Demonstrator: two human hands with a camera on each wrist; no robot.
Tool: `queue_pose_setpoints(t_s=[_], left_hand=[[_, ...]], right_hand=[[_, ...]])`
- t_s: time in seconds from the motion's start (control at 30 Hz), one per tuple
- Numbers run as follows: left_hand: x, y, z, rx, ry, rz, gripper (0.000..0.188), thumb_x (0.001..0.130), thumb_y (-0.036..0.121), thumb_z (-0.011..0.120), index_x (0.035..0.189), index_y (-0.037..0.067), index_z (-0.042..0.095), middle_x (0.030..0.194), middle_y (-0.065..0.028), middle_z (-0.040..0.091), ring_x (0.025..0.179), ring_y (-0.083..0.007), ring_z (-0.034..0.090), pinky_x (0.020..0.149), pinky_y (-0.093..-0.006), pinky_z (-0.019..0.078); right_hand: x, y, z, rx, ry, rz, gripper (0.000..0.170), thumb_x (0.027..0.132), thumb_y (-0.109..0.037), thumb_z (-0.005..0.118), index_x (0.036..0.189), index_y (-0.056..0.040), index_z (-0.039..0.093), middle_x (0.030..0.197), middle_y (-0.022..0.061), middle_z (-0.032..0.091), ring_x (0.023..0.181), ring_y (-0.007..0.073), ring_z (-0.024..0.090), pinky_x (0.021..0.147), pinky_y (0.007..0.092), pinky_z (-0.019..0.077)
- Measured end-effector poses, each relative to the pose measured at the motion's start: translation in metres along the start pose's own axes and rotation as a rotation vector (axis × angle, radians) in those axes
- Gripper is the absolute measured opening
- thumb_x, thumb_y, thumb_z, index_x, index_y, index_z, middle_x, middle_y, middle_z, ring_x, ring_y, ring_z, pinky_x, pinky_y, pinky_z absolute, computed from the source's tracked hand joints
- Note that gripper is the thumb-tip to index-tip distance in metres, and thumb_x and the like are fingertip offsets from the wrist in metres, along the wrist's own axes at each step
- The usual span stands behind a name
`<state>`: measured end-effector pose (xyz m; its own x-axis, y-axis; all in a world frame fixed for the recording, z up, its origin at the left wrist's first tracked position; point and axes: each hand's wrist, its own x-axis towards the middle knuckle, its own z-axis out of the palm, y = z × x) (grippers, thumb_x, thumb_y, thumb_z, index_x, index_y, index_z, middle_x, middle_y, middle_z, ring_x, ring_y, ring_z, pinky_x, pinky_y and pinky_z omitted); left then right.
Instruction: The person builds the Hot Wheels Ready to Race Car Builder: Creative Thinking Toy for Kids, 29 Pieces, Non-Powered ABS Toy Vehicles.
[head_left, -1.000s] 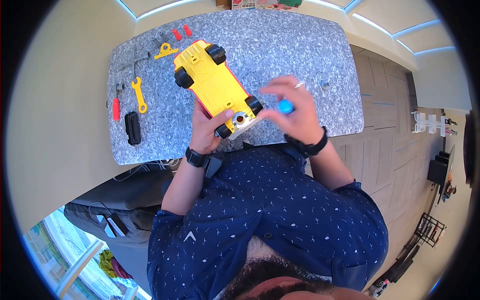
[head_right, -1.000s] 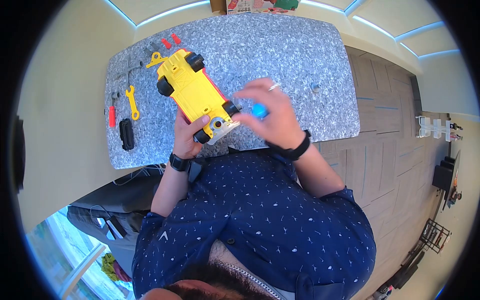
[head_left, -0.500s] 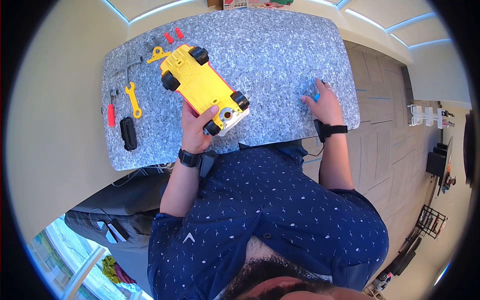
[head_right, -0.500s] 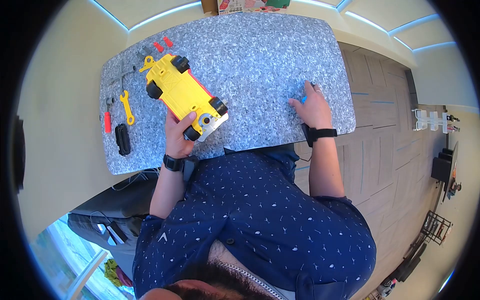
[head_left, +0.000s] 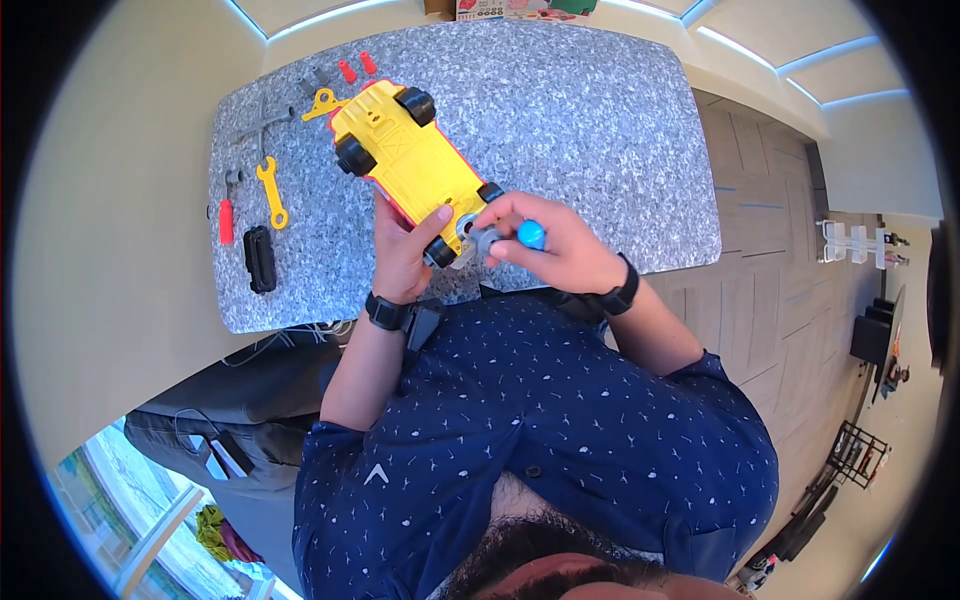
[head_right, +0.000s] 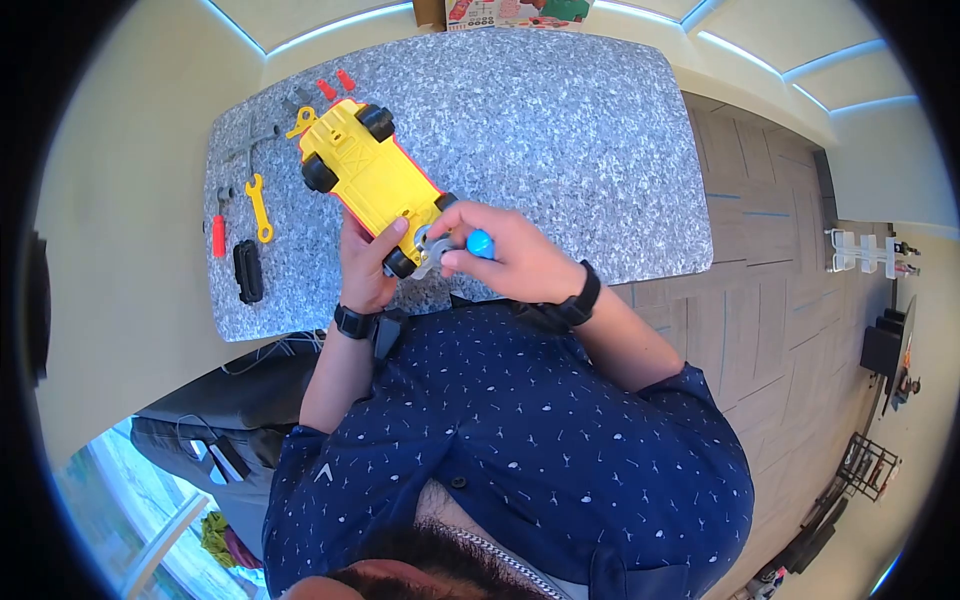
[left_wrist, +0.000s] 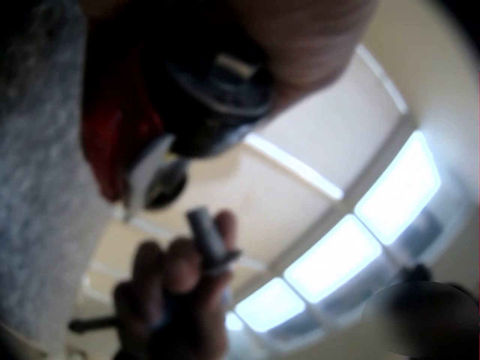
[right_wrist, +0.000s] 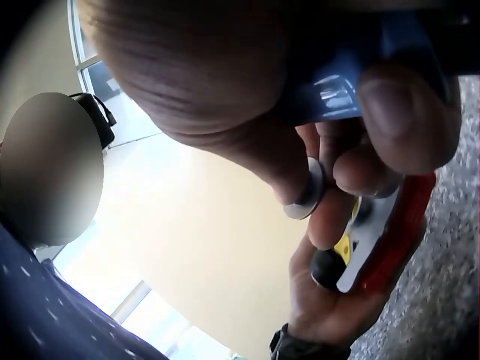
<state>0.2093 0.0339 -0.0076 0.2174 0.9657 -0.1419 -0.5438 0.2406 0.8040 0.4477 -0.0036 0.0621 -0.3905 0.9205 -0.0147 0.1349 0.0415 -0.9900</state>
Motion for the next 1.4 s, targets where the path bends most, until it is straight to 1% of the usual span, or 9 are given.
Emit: queue_pose_setpoints(t_s=[0.07, 0.17, 0.27, 0.37, 0.57, 0.87, 1.07, 1.17, 1.4], left_hand=[[-0.002, 0.000, 0.003, 0.036, 0.005, 0.024, 0.084, 0.097, -0.009, 0.078, 0.165, 0.010, 0.032, 0.154, -0.0128, 0.060, 0.142, -0.0270, 0.065, 0.117, -0.0466, 0.0565], [-0.002, 0.000, 0.003, 0.058, 0.011, 0.057, 0.088, 0.096, -0.010, 0.079, 0.166, 0.010, 0.031, 0.155, -0.0129, 0.059, 0.143, -0.0269, 0.063, 0.117, -0.0458, 0.0562], [-0.001, 0.003, 0.002, 0.035, 0.039, 0.071, 0.088, 0.096, -0.011, 0.079, 0.166, 0.010, 0.031, 0.155, -0.0130, 0.059, 0.144, -0.0269, 0.063, 0.118, -0.0459, 0.0559], [0.002, 0.003, -0.003, 0.029, 0.072, 0.109, 0.088, 0.095, -0.011, 0.079, 0.166, 0.010, 0.030, 0.155, -0.0129, 0.058, 0.144, -0.0268, 0.062, 0.118, -0.0462, 0.0557], [0.005, 0.001, -0.012, 0.118, 0.131, 0.173, 0.089, 0.093, -0.009, 0.083, 0.164, 0.008, 0.032, 0.154, -0.0119, 0.057, 0.143, -0.0251, 0.062, 0.119, -0.0449, 0.0547], [0.002, 0.005, -0.008, 0.255, 0.164, 0.238, 0.095, 0.091, -0.006, 0.086, 0.166, 0.006, 0.029, 0.151, -0.0113, 0.056, 0.142, -0.0237, 0.060, 0.118, -0.0430, 0.0531], [-0.001, 0.002, -0.011, 0.420, 0.182, 0.331, 0.091, 0.092, -0.008, 0.084, 0.165, 0.007, 0.031, 0.150, -0.0116, 0.058, 0.140, -0.0233, 0.063, 0.116, -0.0424, 0.0554], [-0.003, 0.006, -0.007, 0.470, 0.192, 0.349, 0.096, 0.091, -0.006, 0.086, 0.166, 0.005, 0.028, 0.150, -0.0133, 0.056, 0.139, -0.0236, 0.062, 0.116, -0.0420, 0.0547], [-0.005, 0.006, -0.004, 0.566, 0.180, 0.385, 0.104, 0.087, -0.003, 0.089, 0.169, 0.001, 0.024, 0.153, -0.0165, 0.052, 0.140, -0.0255, 0.060, 0.116, -0.0426, 0.0533]], right_hand=[[0.005, 0.002, 0.011, 0.011, 0.044, 0.060, 0.025, 0.103, -0.010, 0.079, 0.124, -0.0061, 0.068, 0.100, 0.0076, 0.077, 0.089, 0.0175, 0.077, 0.082, 0.0361, 0.0577], [0.007, -0.003, 0.017, -0.447, 0.222, 0.069, 0.022, 0.104, -0.010, 0.078, 0.121, -0.0056, 0.065, 0.098, 0.0080, 0.075, 0.086, 0.0182, 0.074, 0.080, 0.0360, 0.0570], [0.000, -0.014, 0.015, -0.402, 0.280, 0.034, 0.019, 0.107, -0.014, 0.076, 0.120, -0.0059, 0.065, 0.097, 0.0070, 0.075, 0.086, 0.0151, 0.071, 0.080, 0.0332, 0.0558], [-0.007, 0.006, 0.002, 0.076, 0.290, 0.046, 0.016, 0.111, -0.016, 0.072, 0.120, -0.0056, 0.064, 0.097, 0.0056, 0.075, 0.089, 0.0116, 0.069, 0.079, 0.0306, 0.0544], [-0.015, 0.002, -0.018, 0.101, 0.445, 0.002, 0.017, 0.112, -0.012, 0.071, 0.123, -0.0030, 0.061, 0.109, 0.0074, 0.077, 0.093, 0.0108, 0.069, 0.082, 0.0288, 0.0549], [-0.005, -0.012, -0.006, -0.239, 0.253, -0.322, 0.023, 0.096, -0.005, 0.086, 0.116, -0.0062, 0.073, 0.124, 0.0112, 0.080, 0.115, 0.0241, 0.079, 0.094, 0.0342, 0.0617], [-0.007, -0.025, -0.002, -0.647, 0.250, -0.344, 0.027, 0.093, -0.011, 0.089, 0.115, -0.0071, 0.076, 0.105, 0.0104, 0.078, 0.098, 0.0323, 0.078, 0.087, 0.0386, 0.0619], [-0.015, -0.038, 0.003, -0.774, 0.234, -0.137, 0.026, 0.095, -0.018, 0.088, 0.116, -0.0076, 0.076, 0.096, 0.0096, 0.073, 0.089, 0.0353, 0.075, 0.080, 0.0436, 0.0611], [-0.006, -0.023, 0.009, -0.781, 0.304, -0.200, 0.036, 0.104, -0.033, 0.080, 0.128, -0.0091, 0.071, 0.090, 0.0127, 0.074, 0.082, 0.0395, 0.074, 0.072, 0.0483, 0.0593]])
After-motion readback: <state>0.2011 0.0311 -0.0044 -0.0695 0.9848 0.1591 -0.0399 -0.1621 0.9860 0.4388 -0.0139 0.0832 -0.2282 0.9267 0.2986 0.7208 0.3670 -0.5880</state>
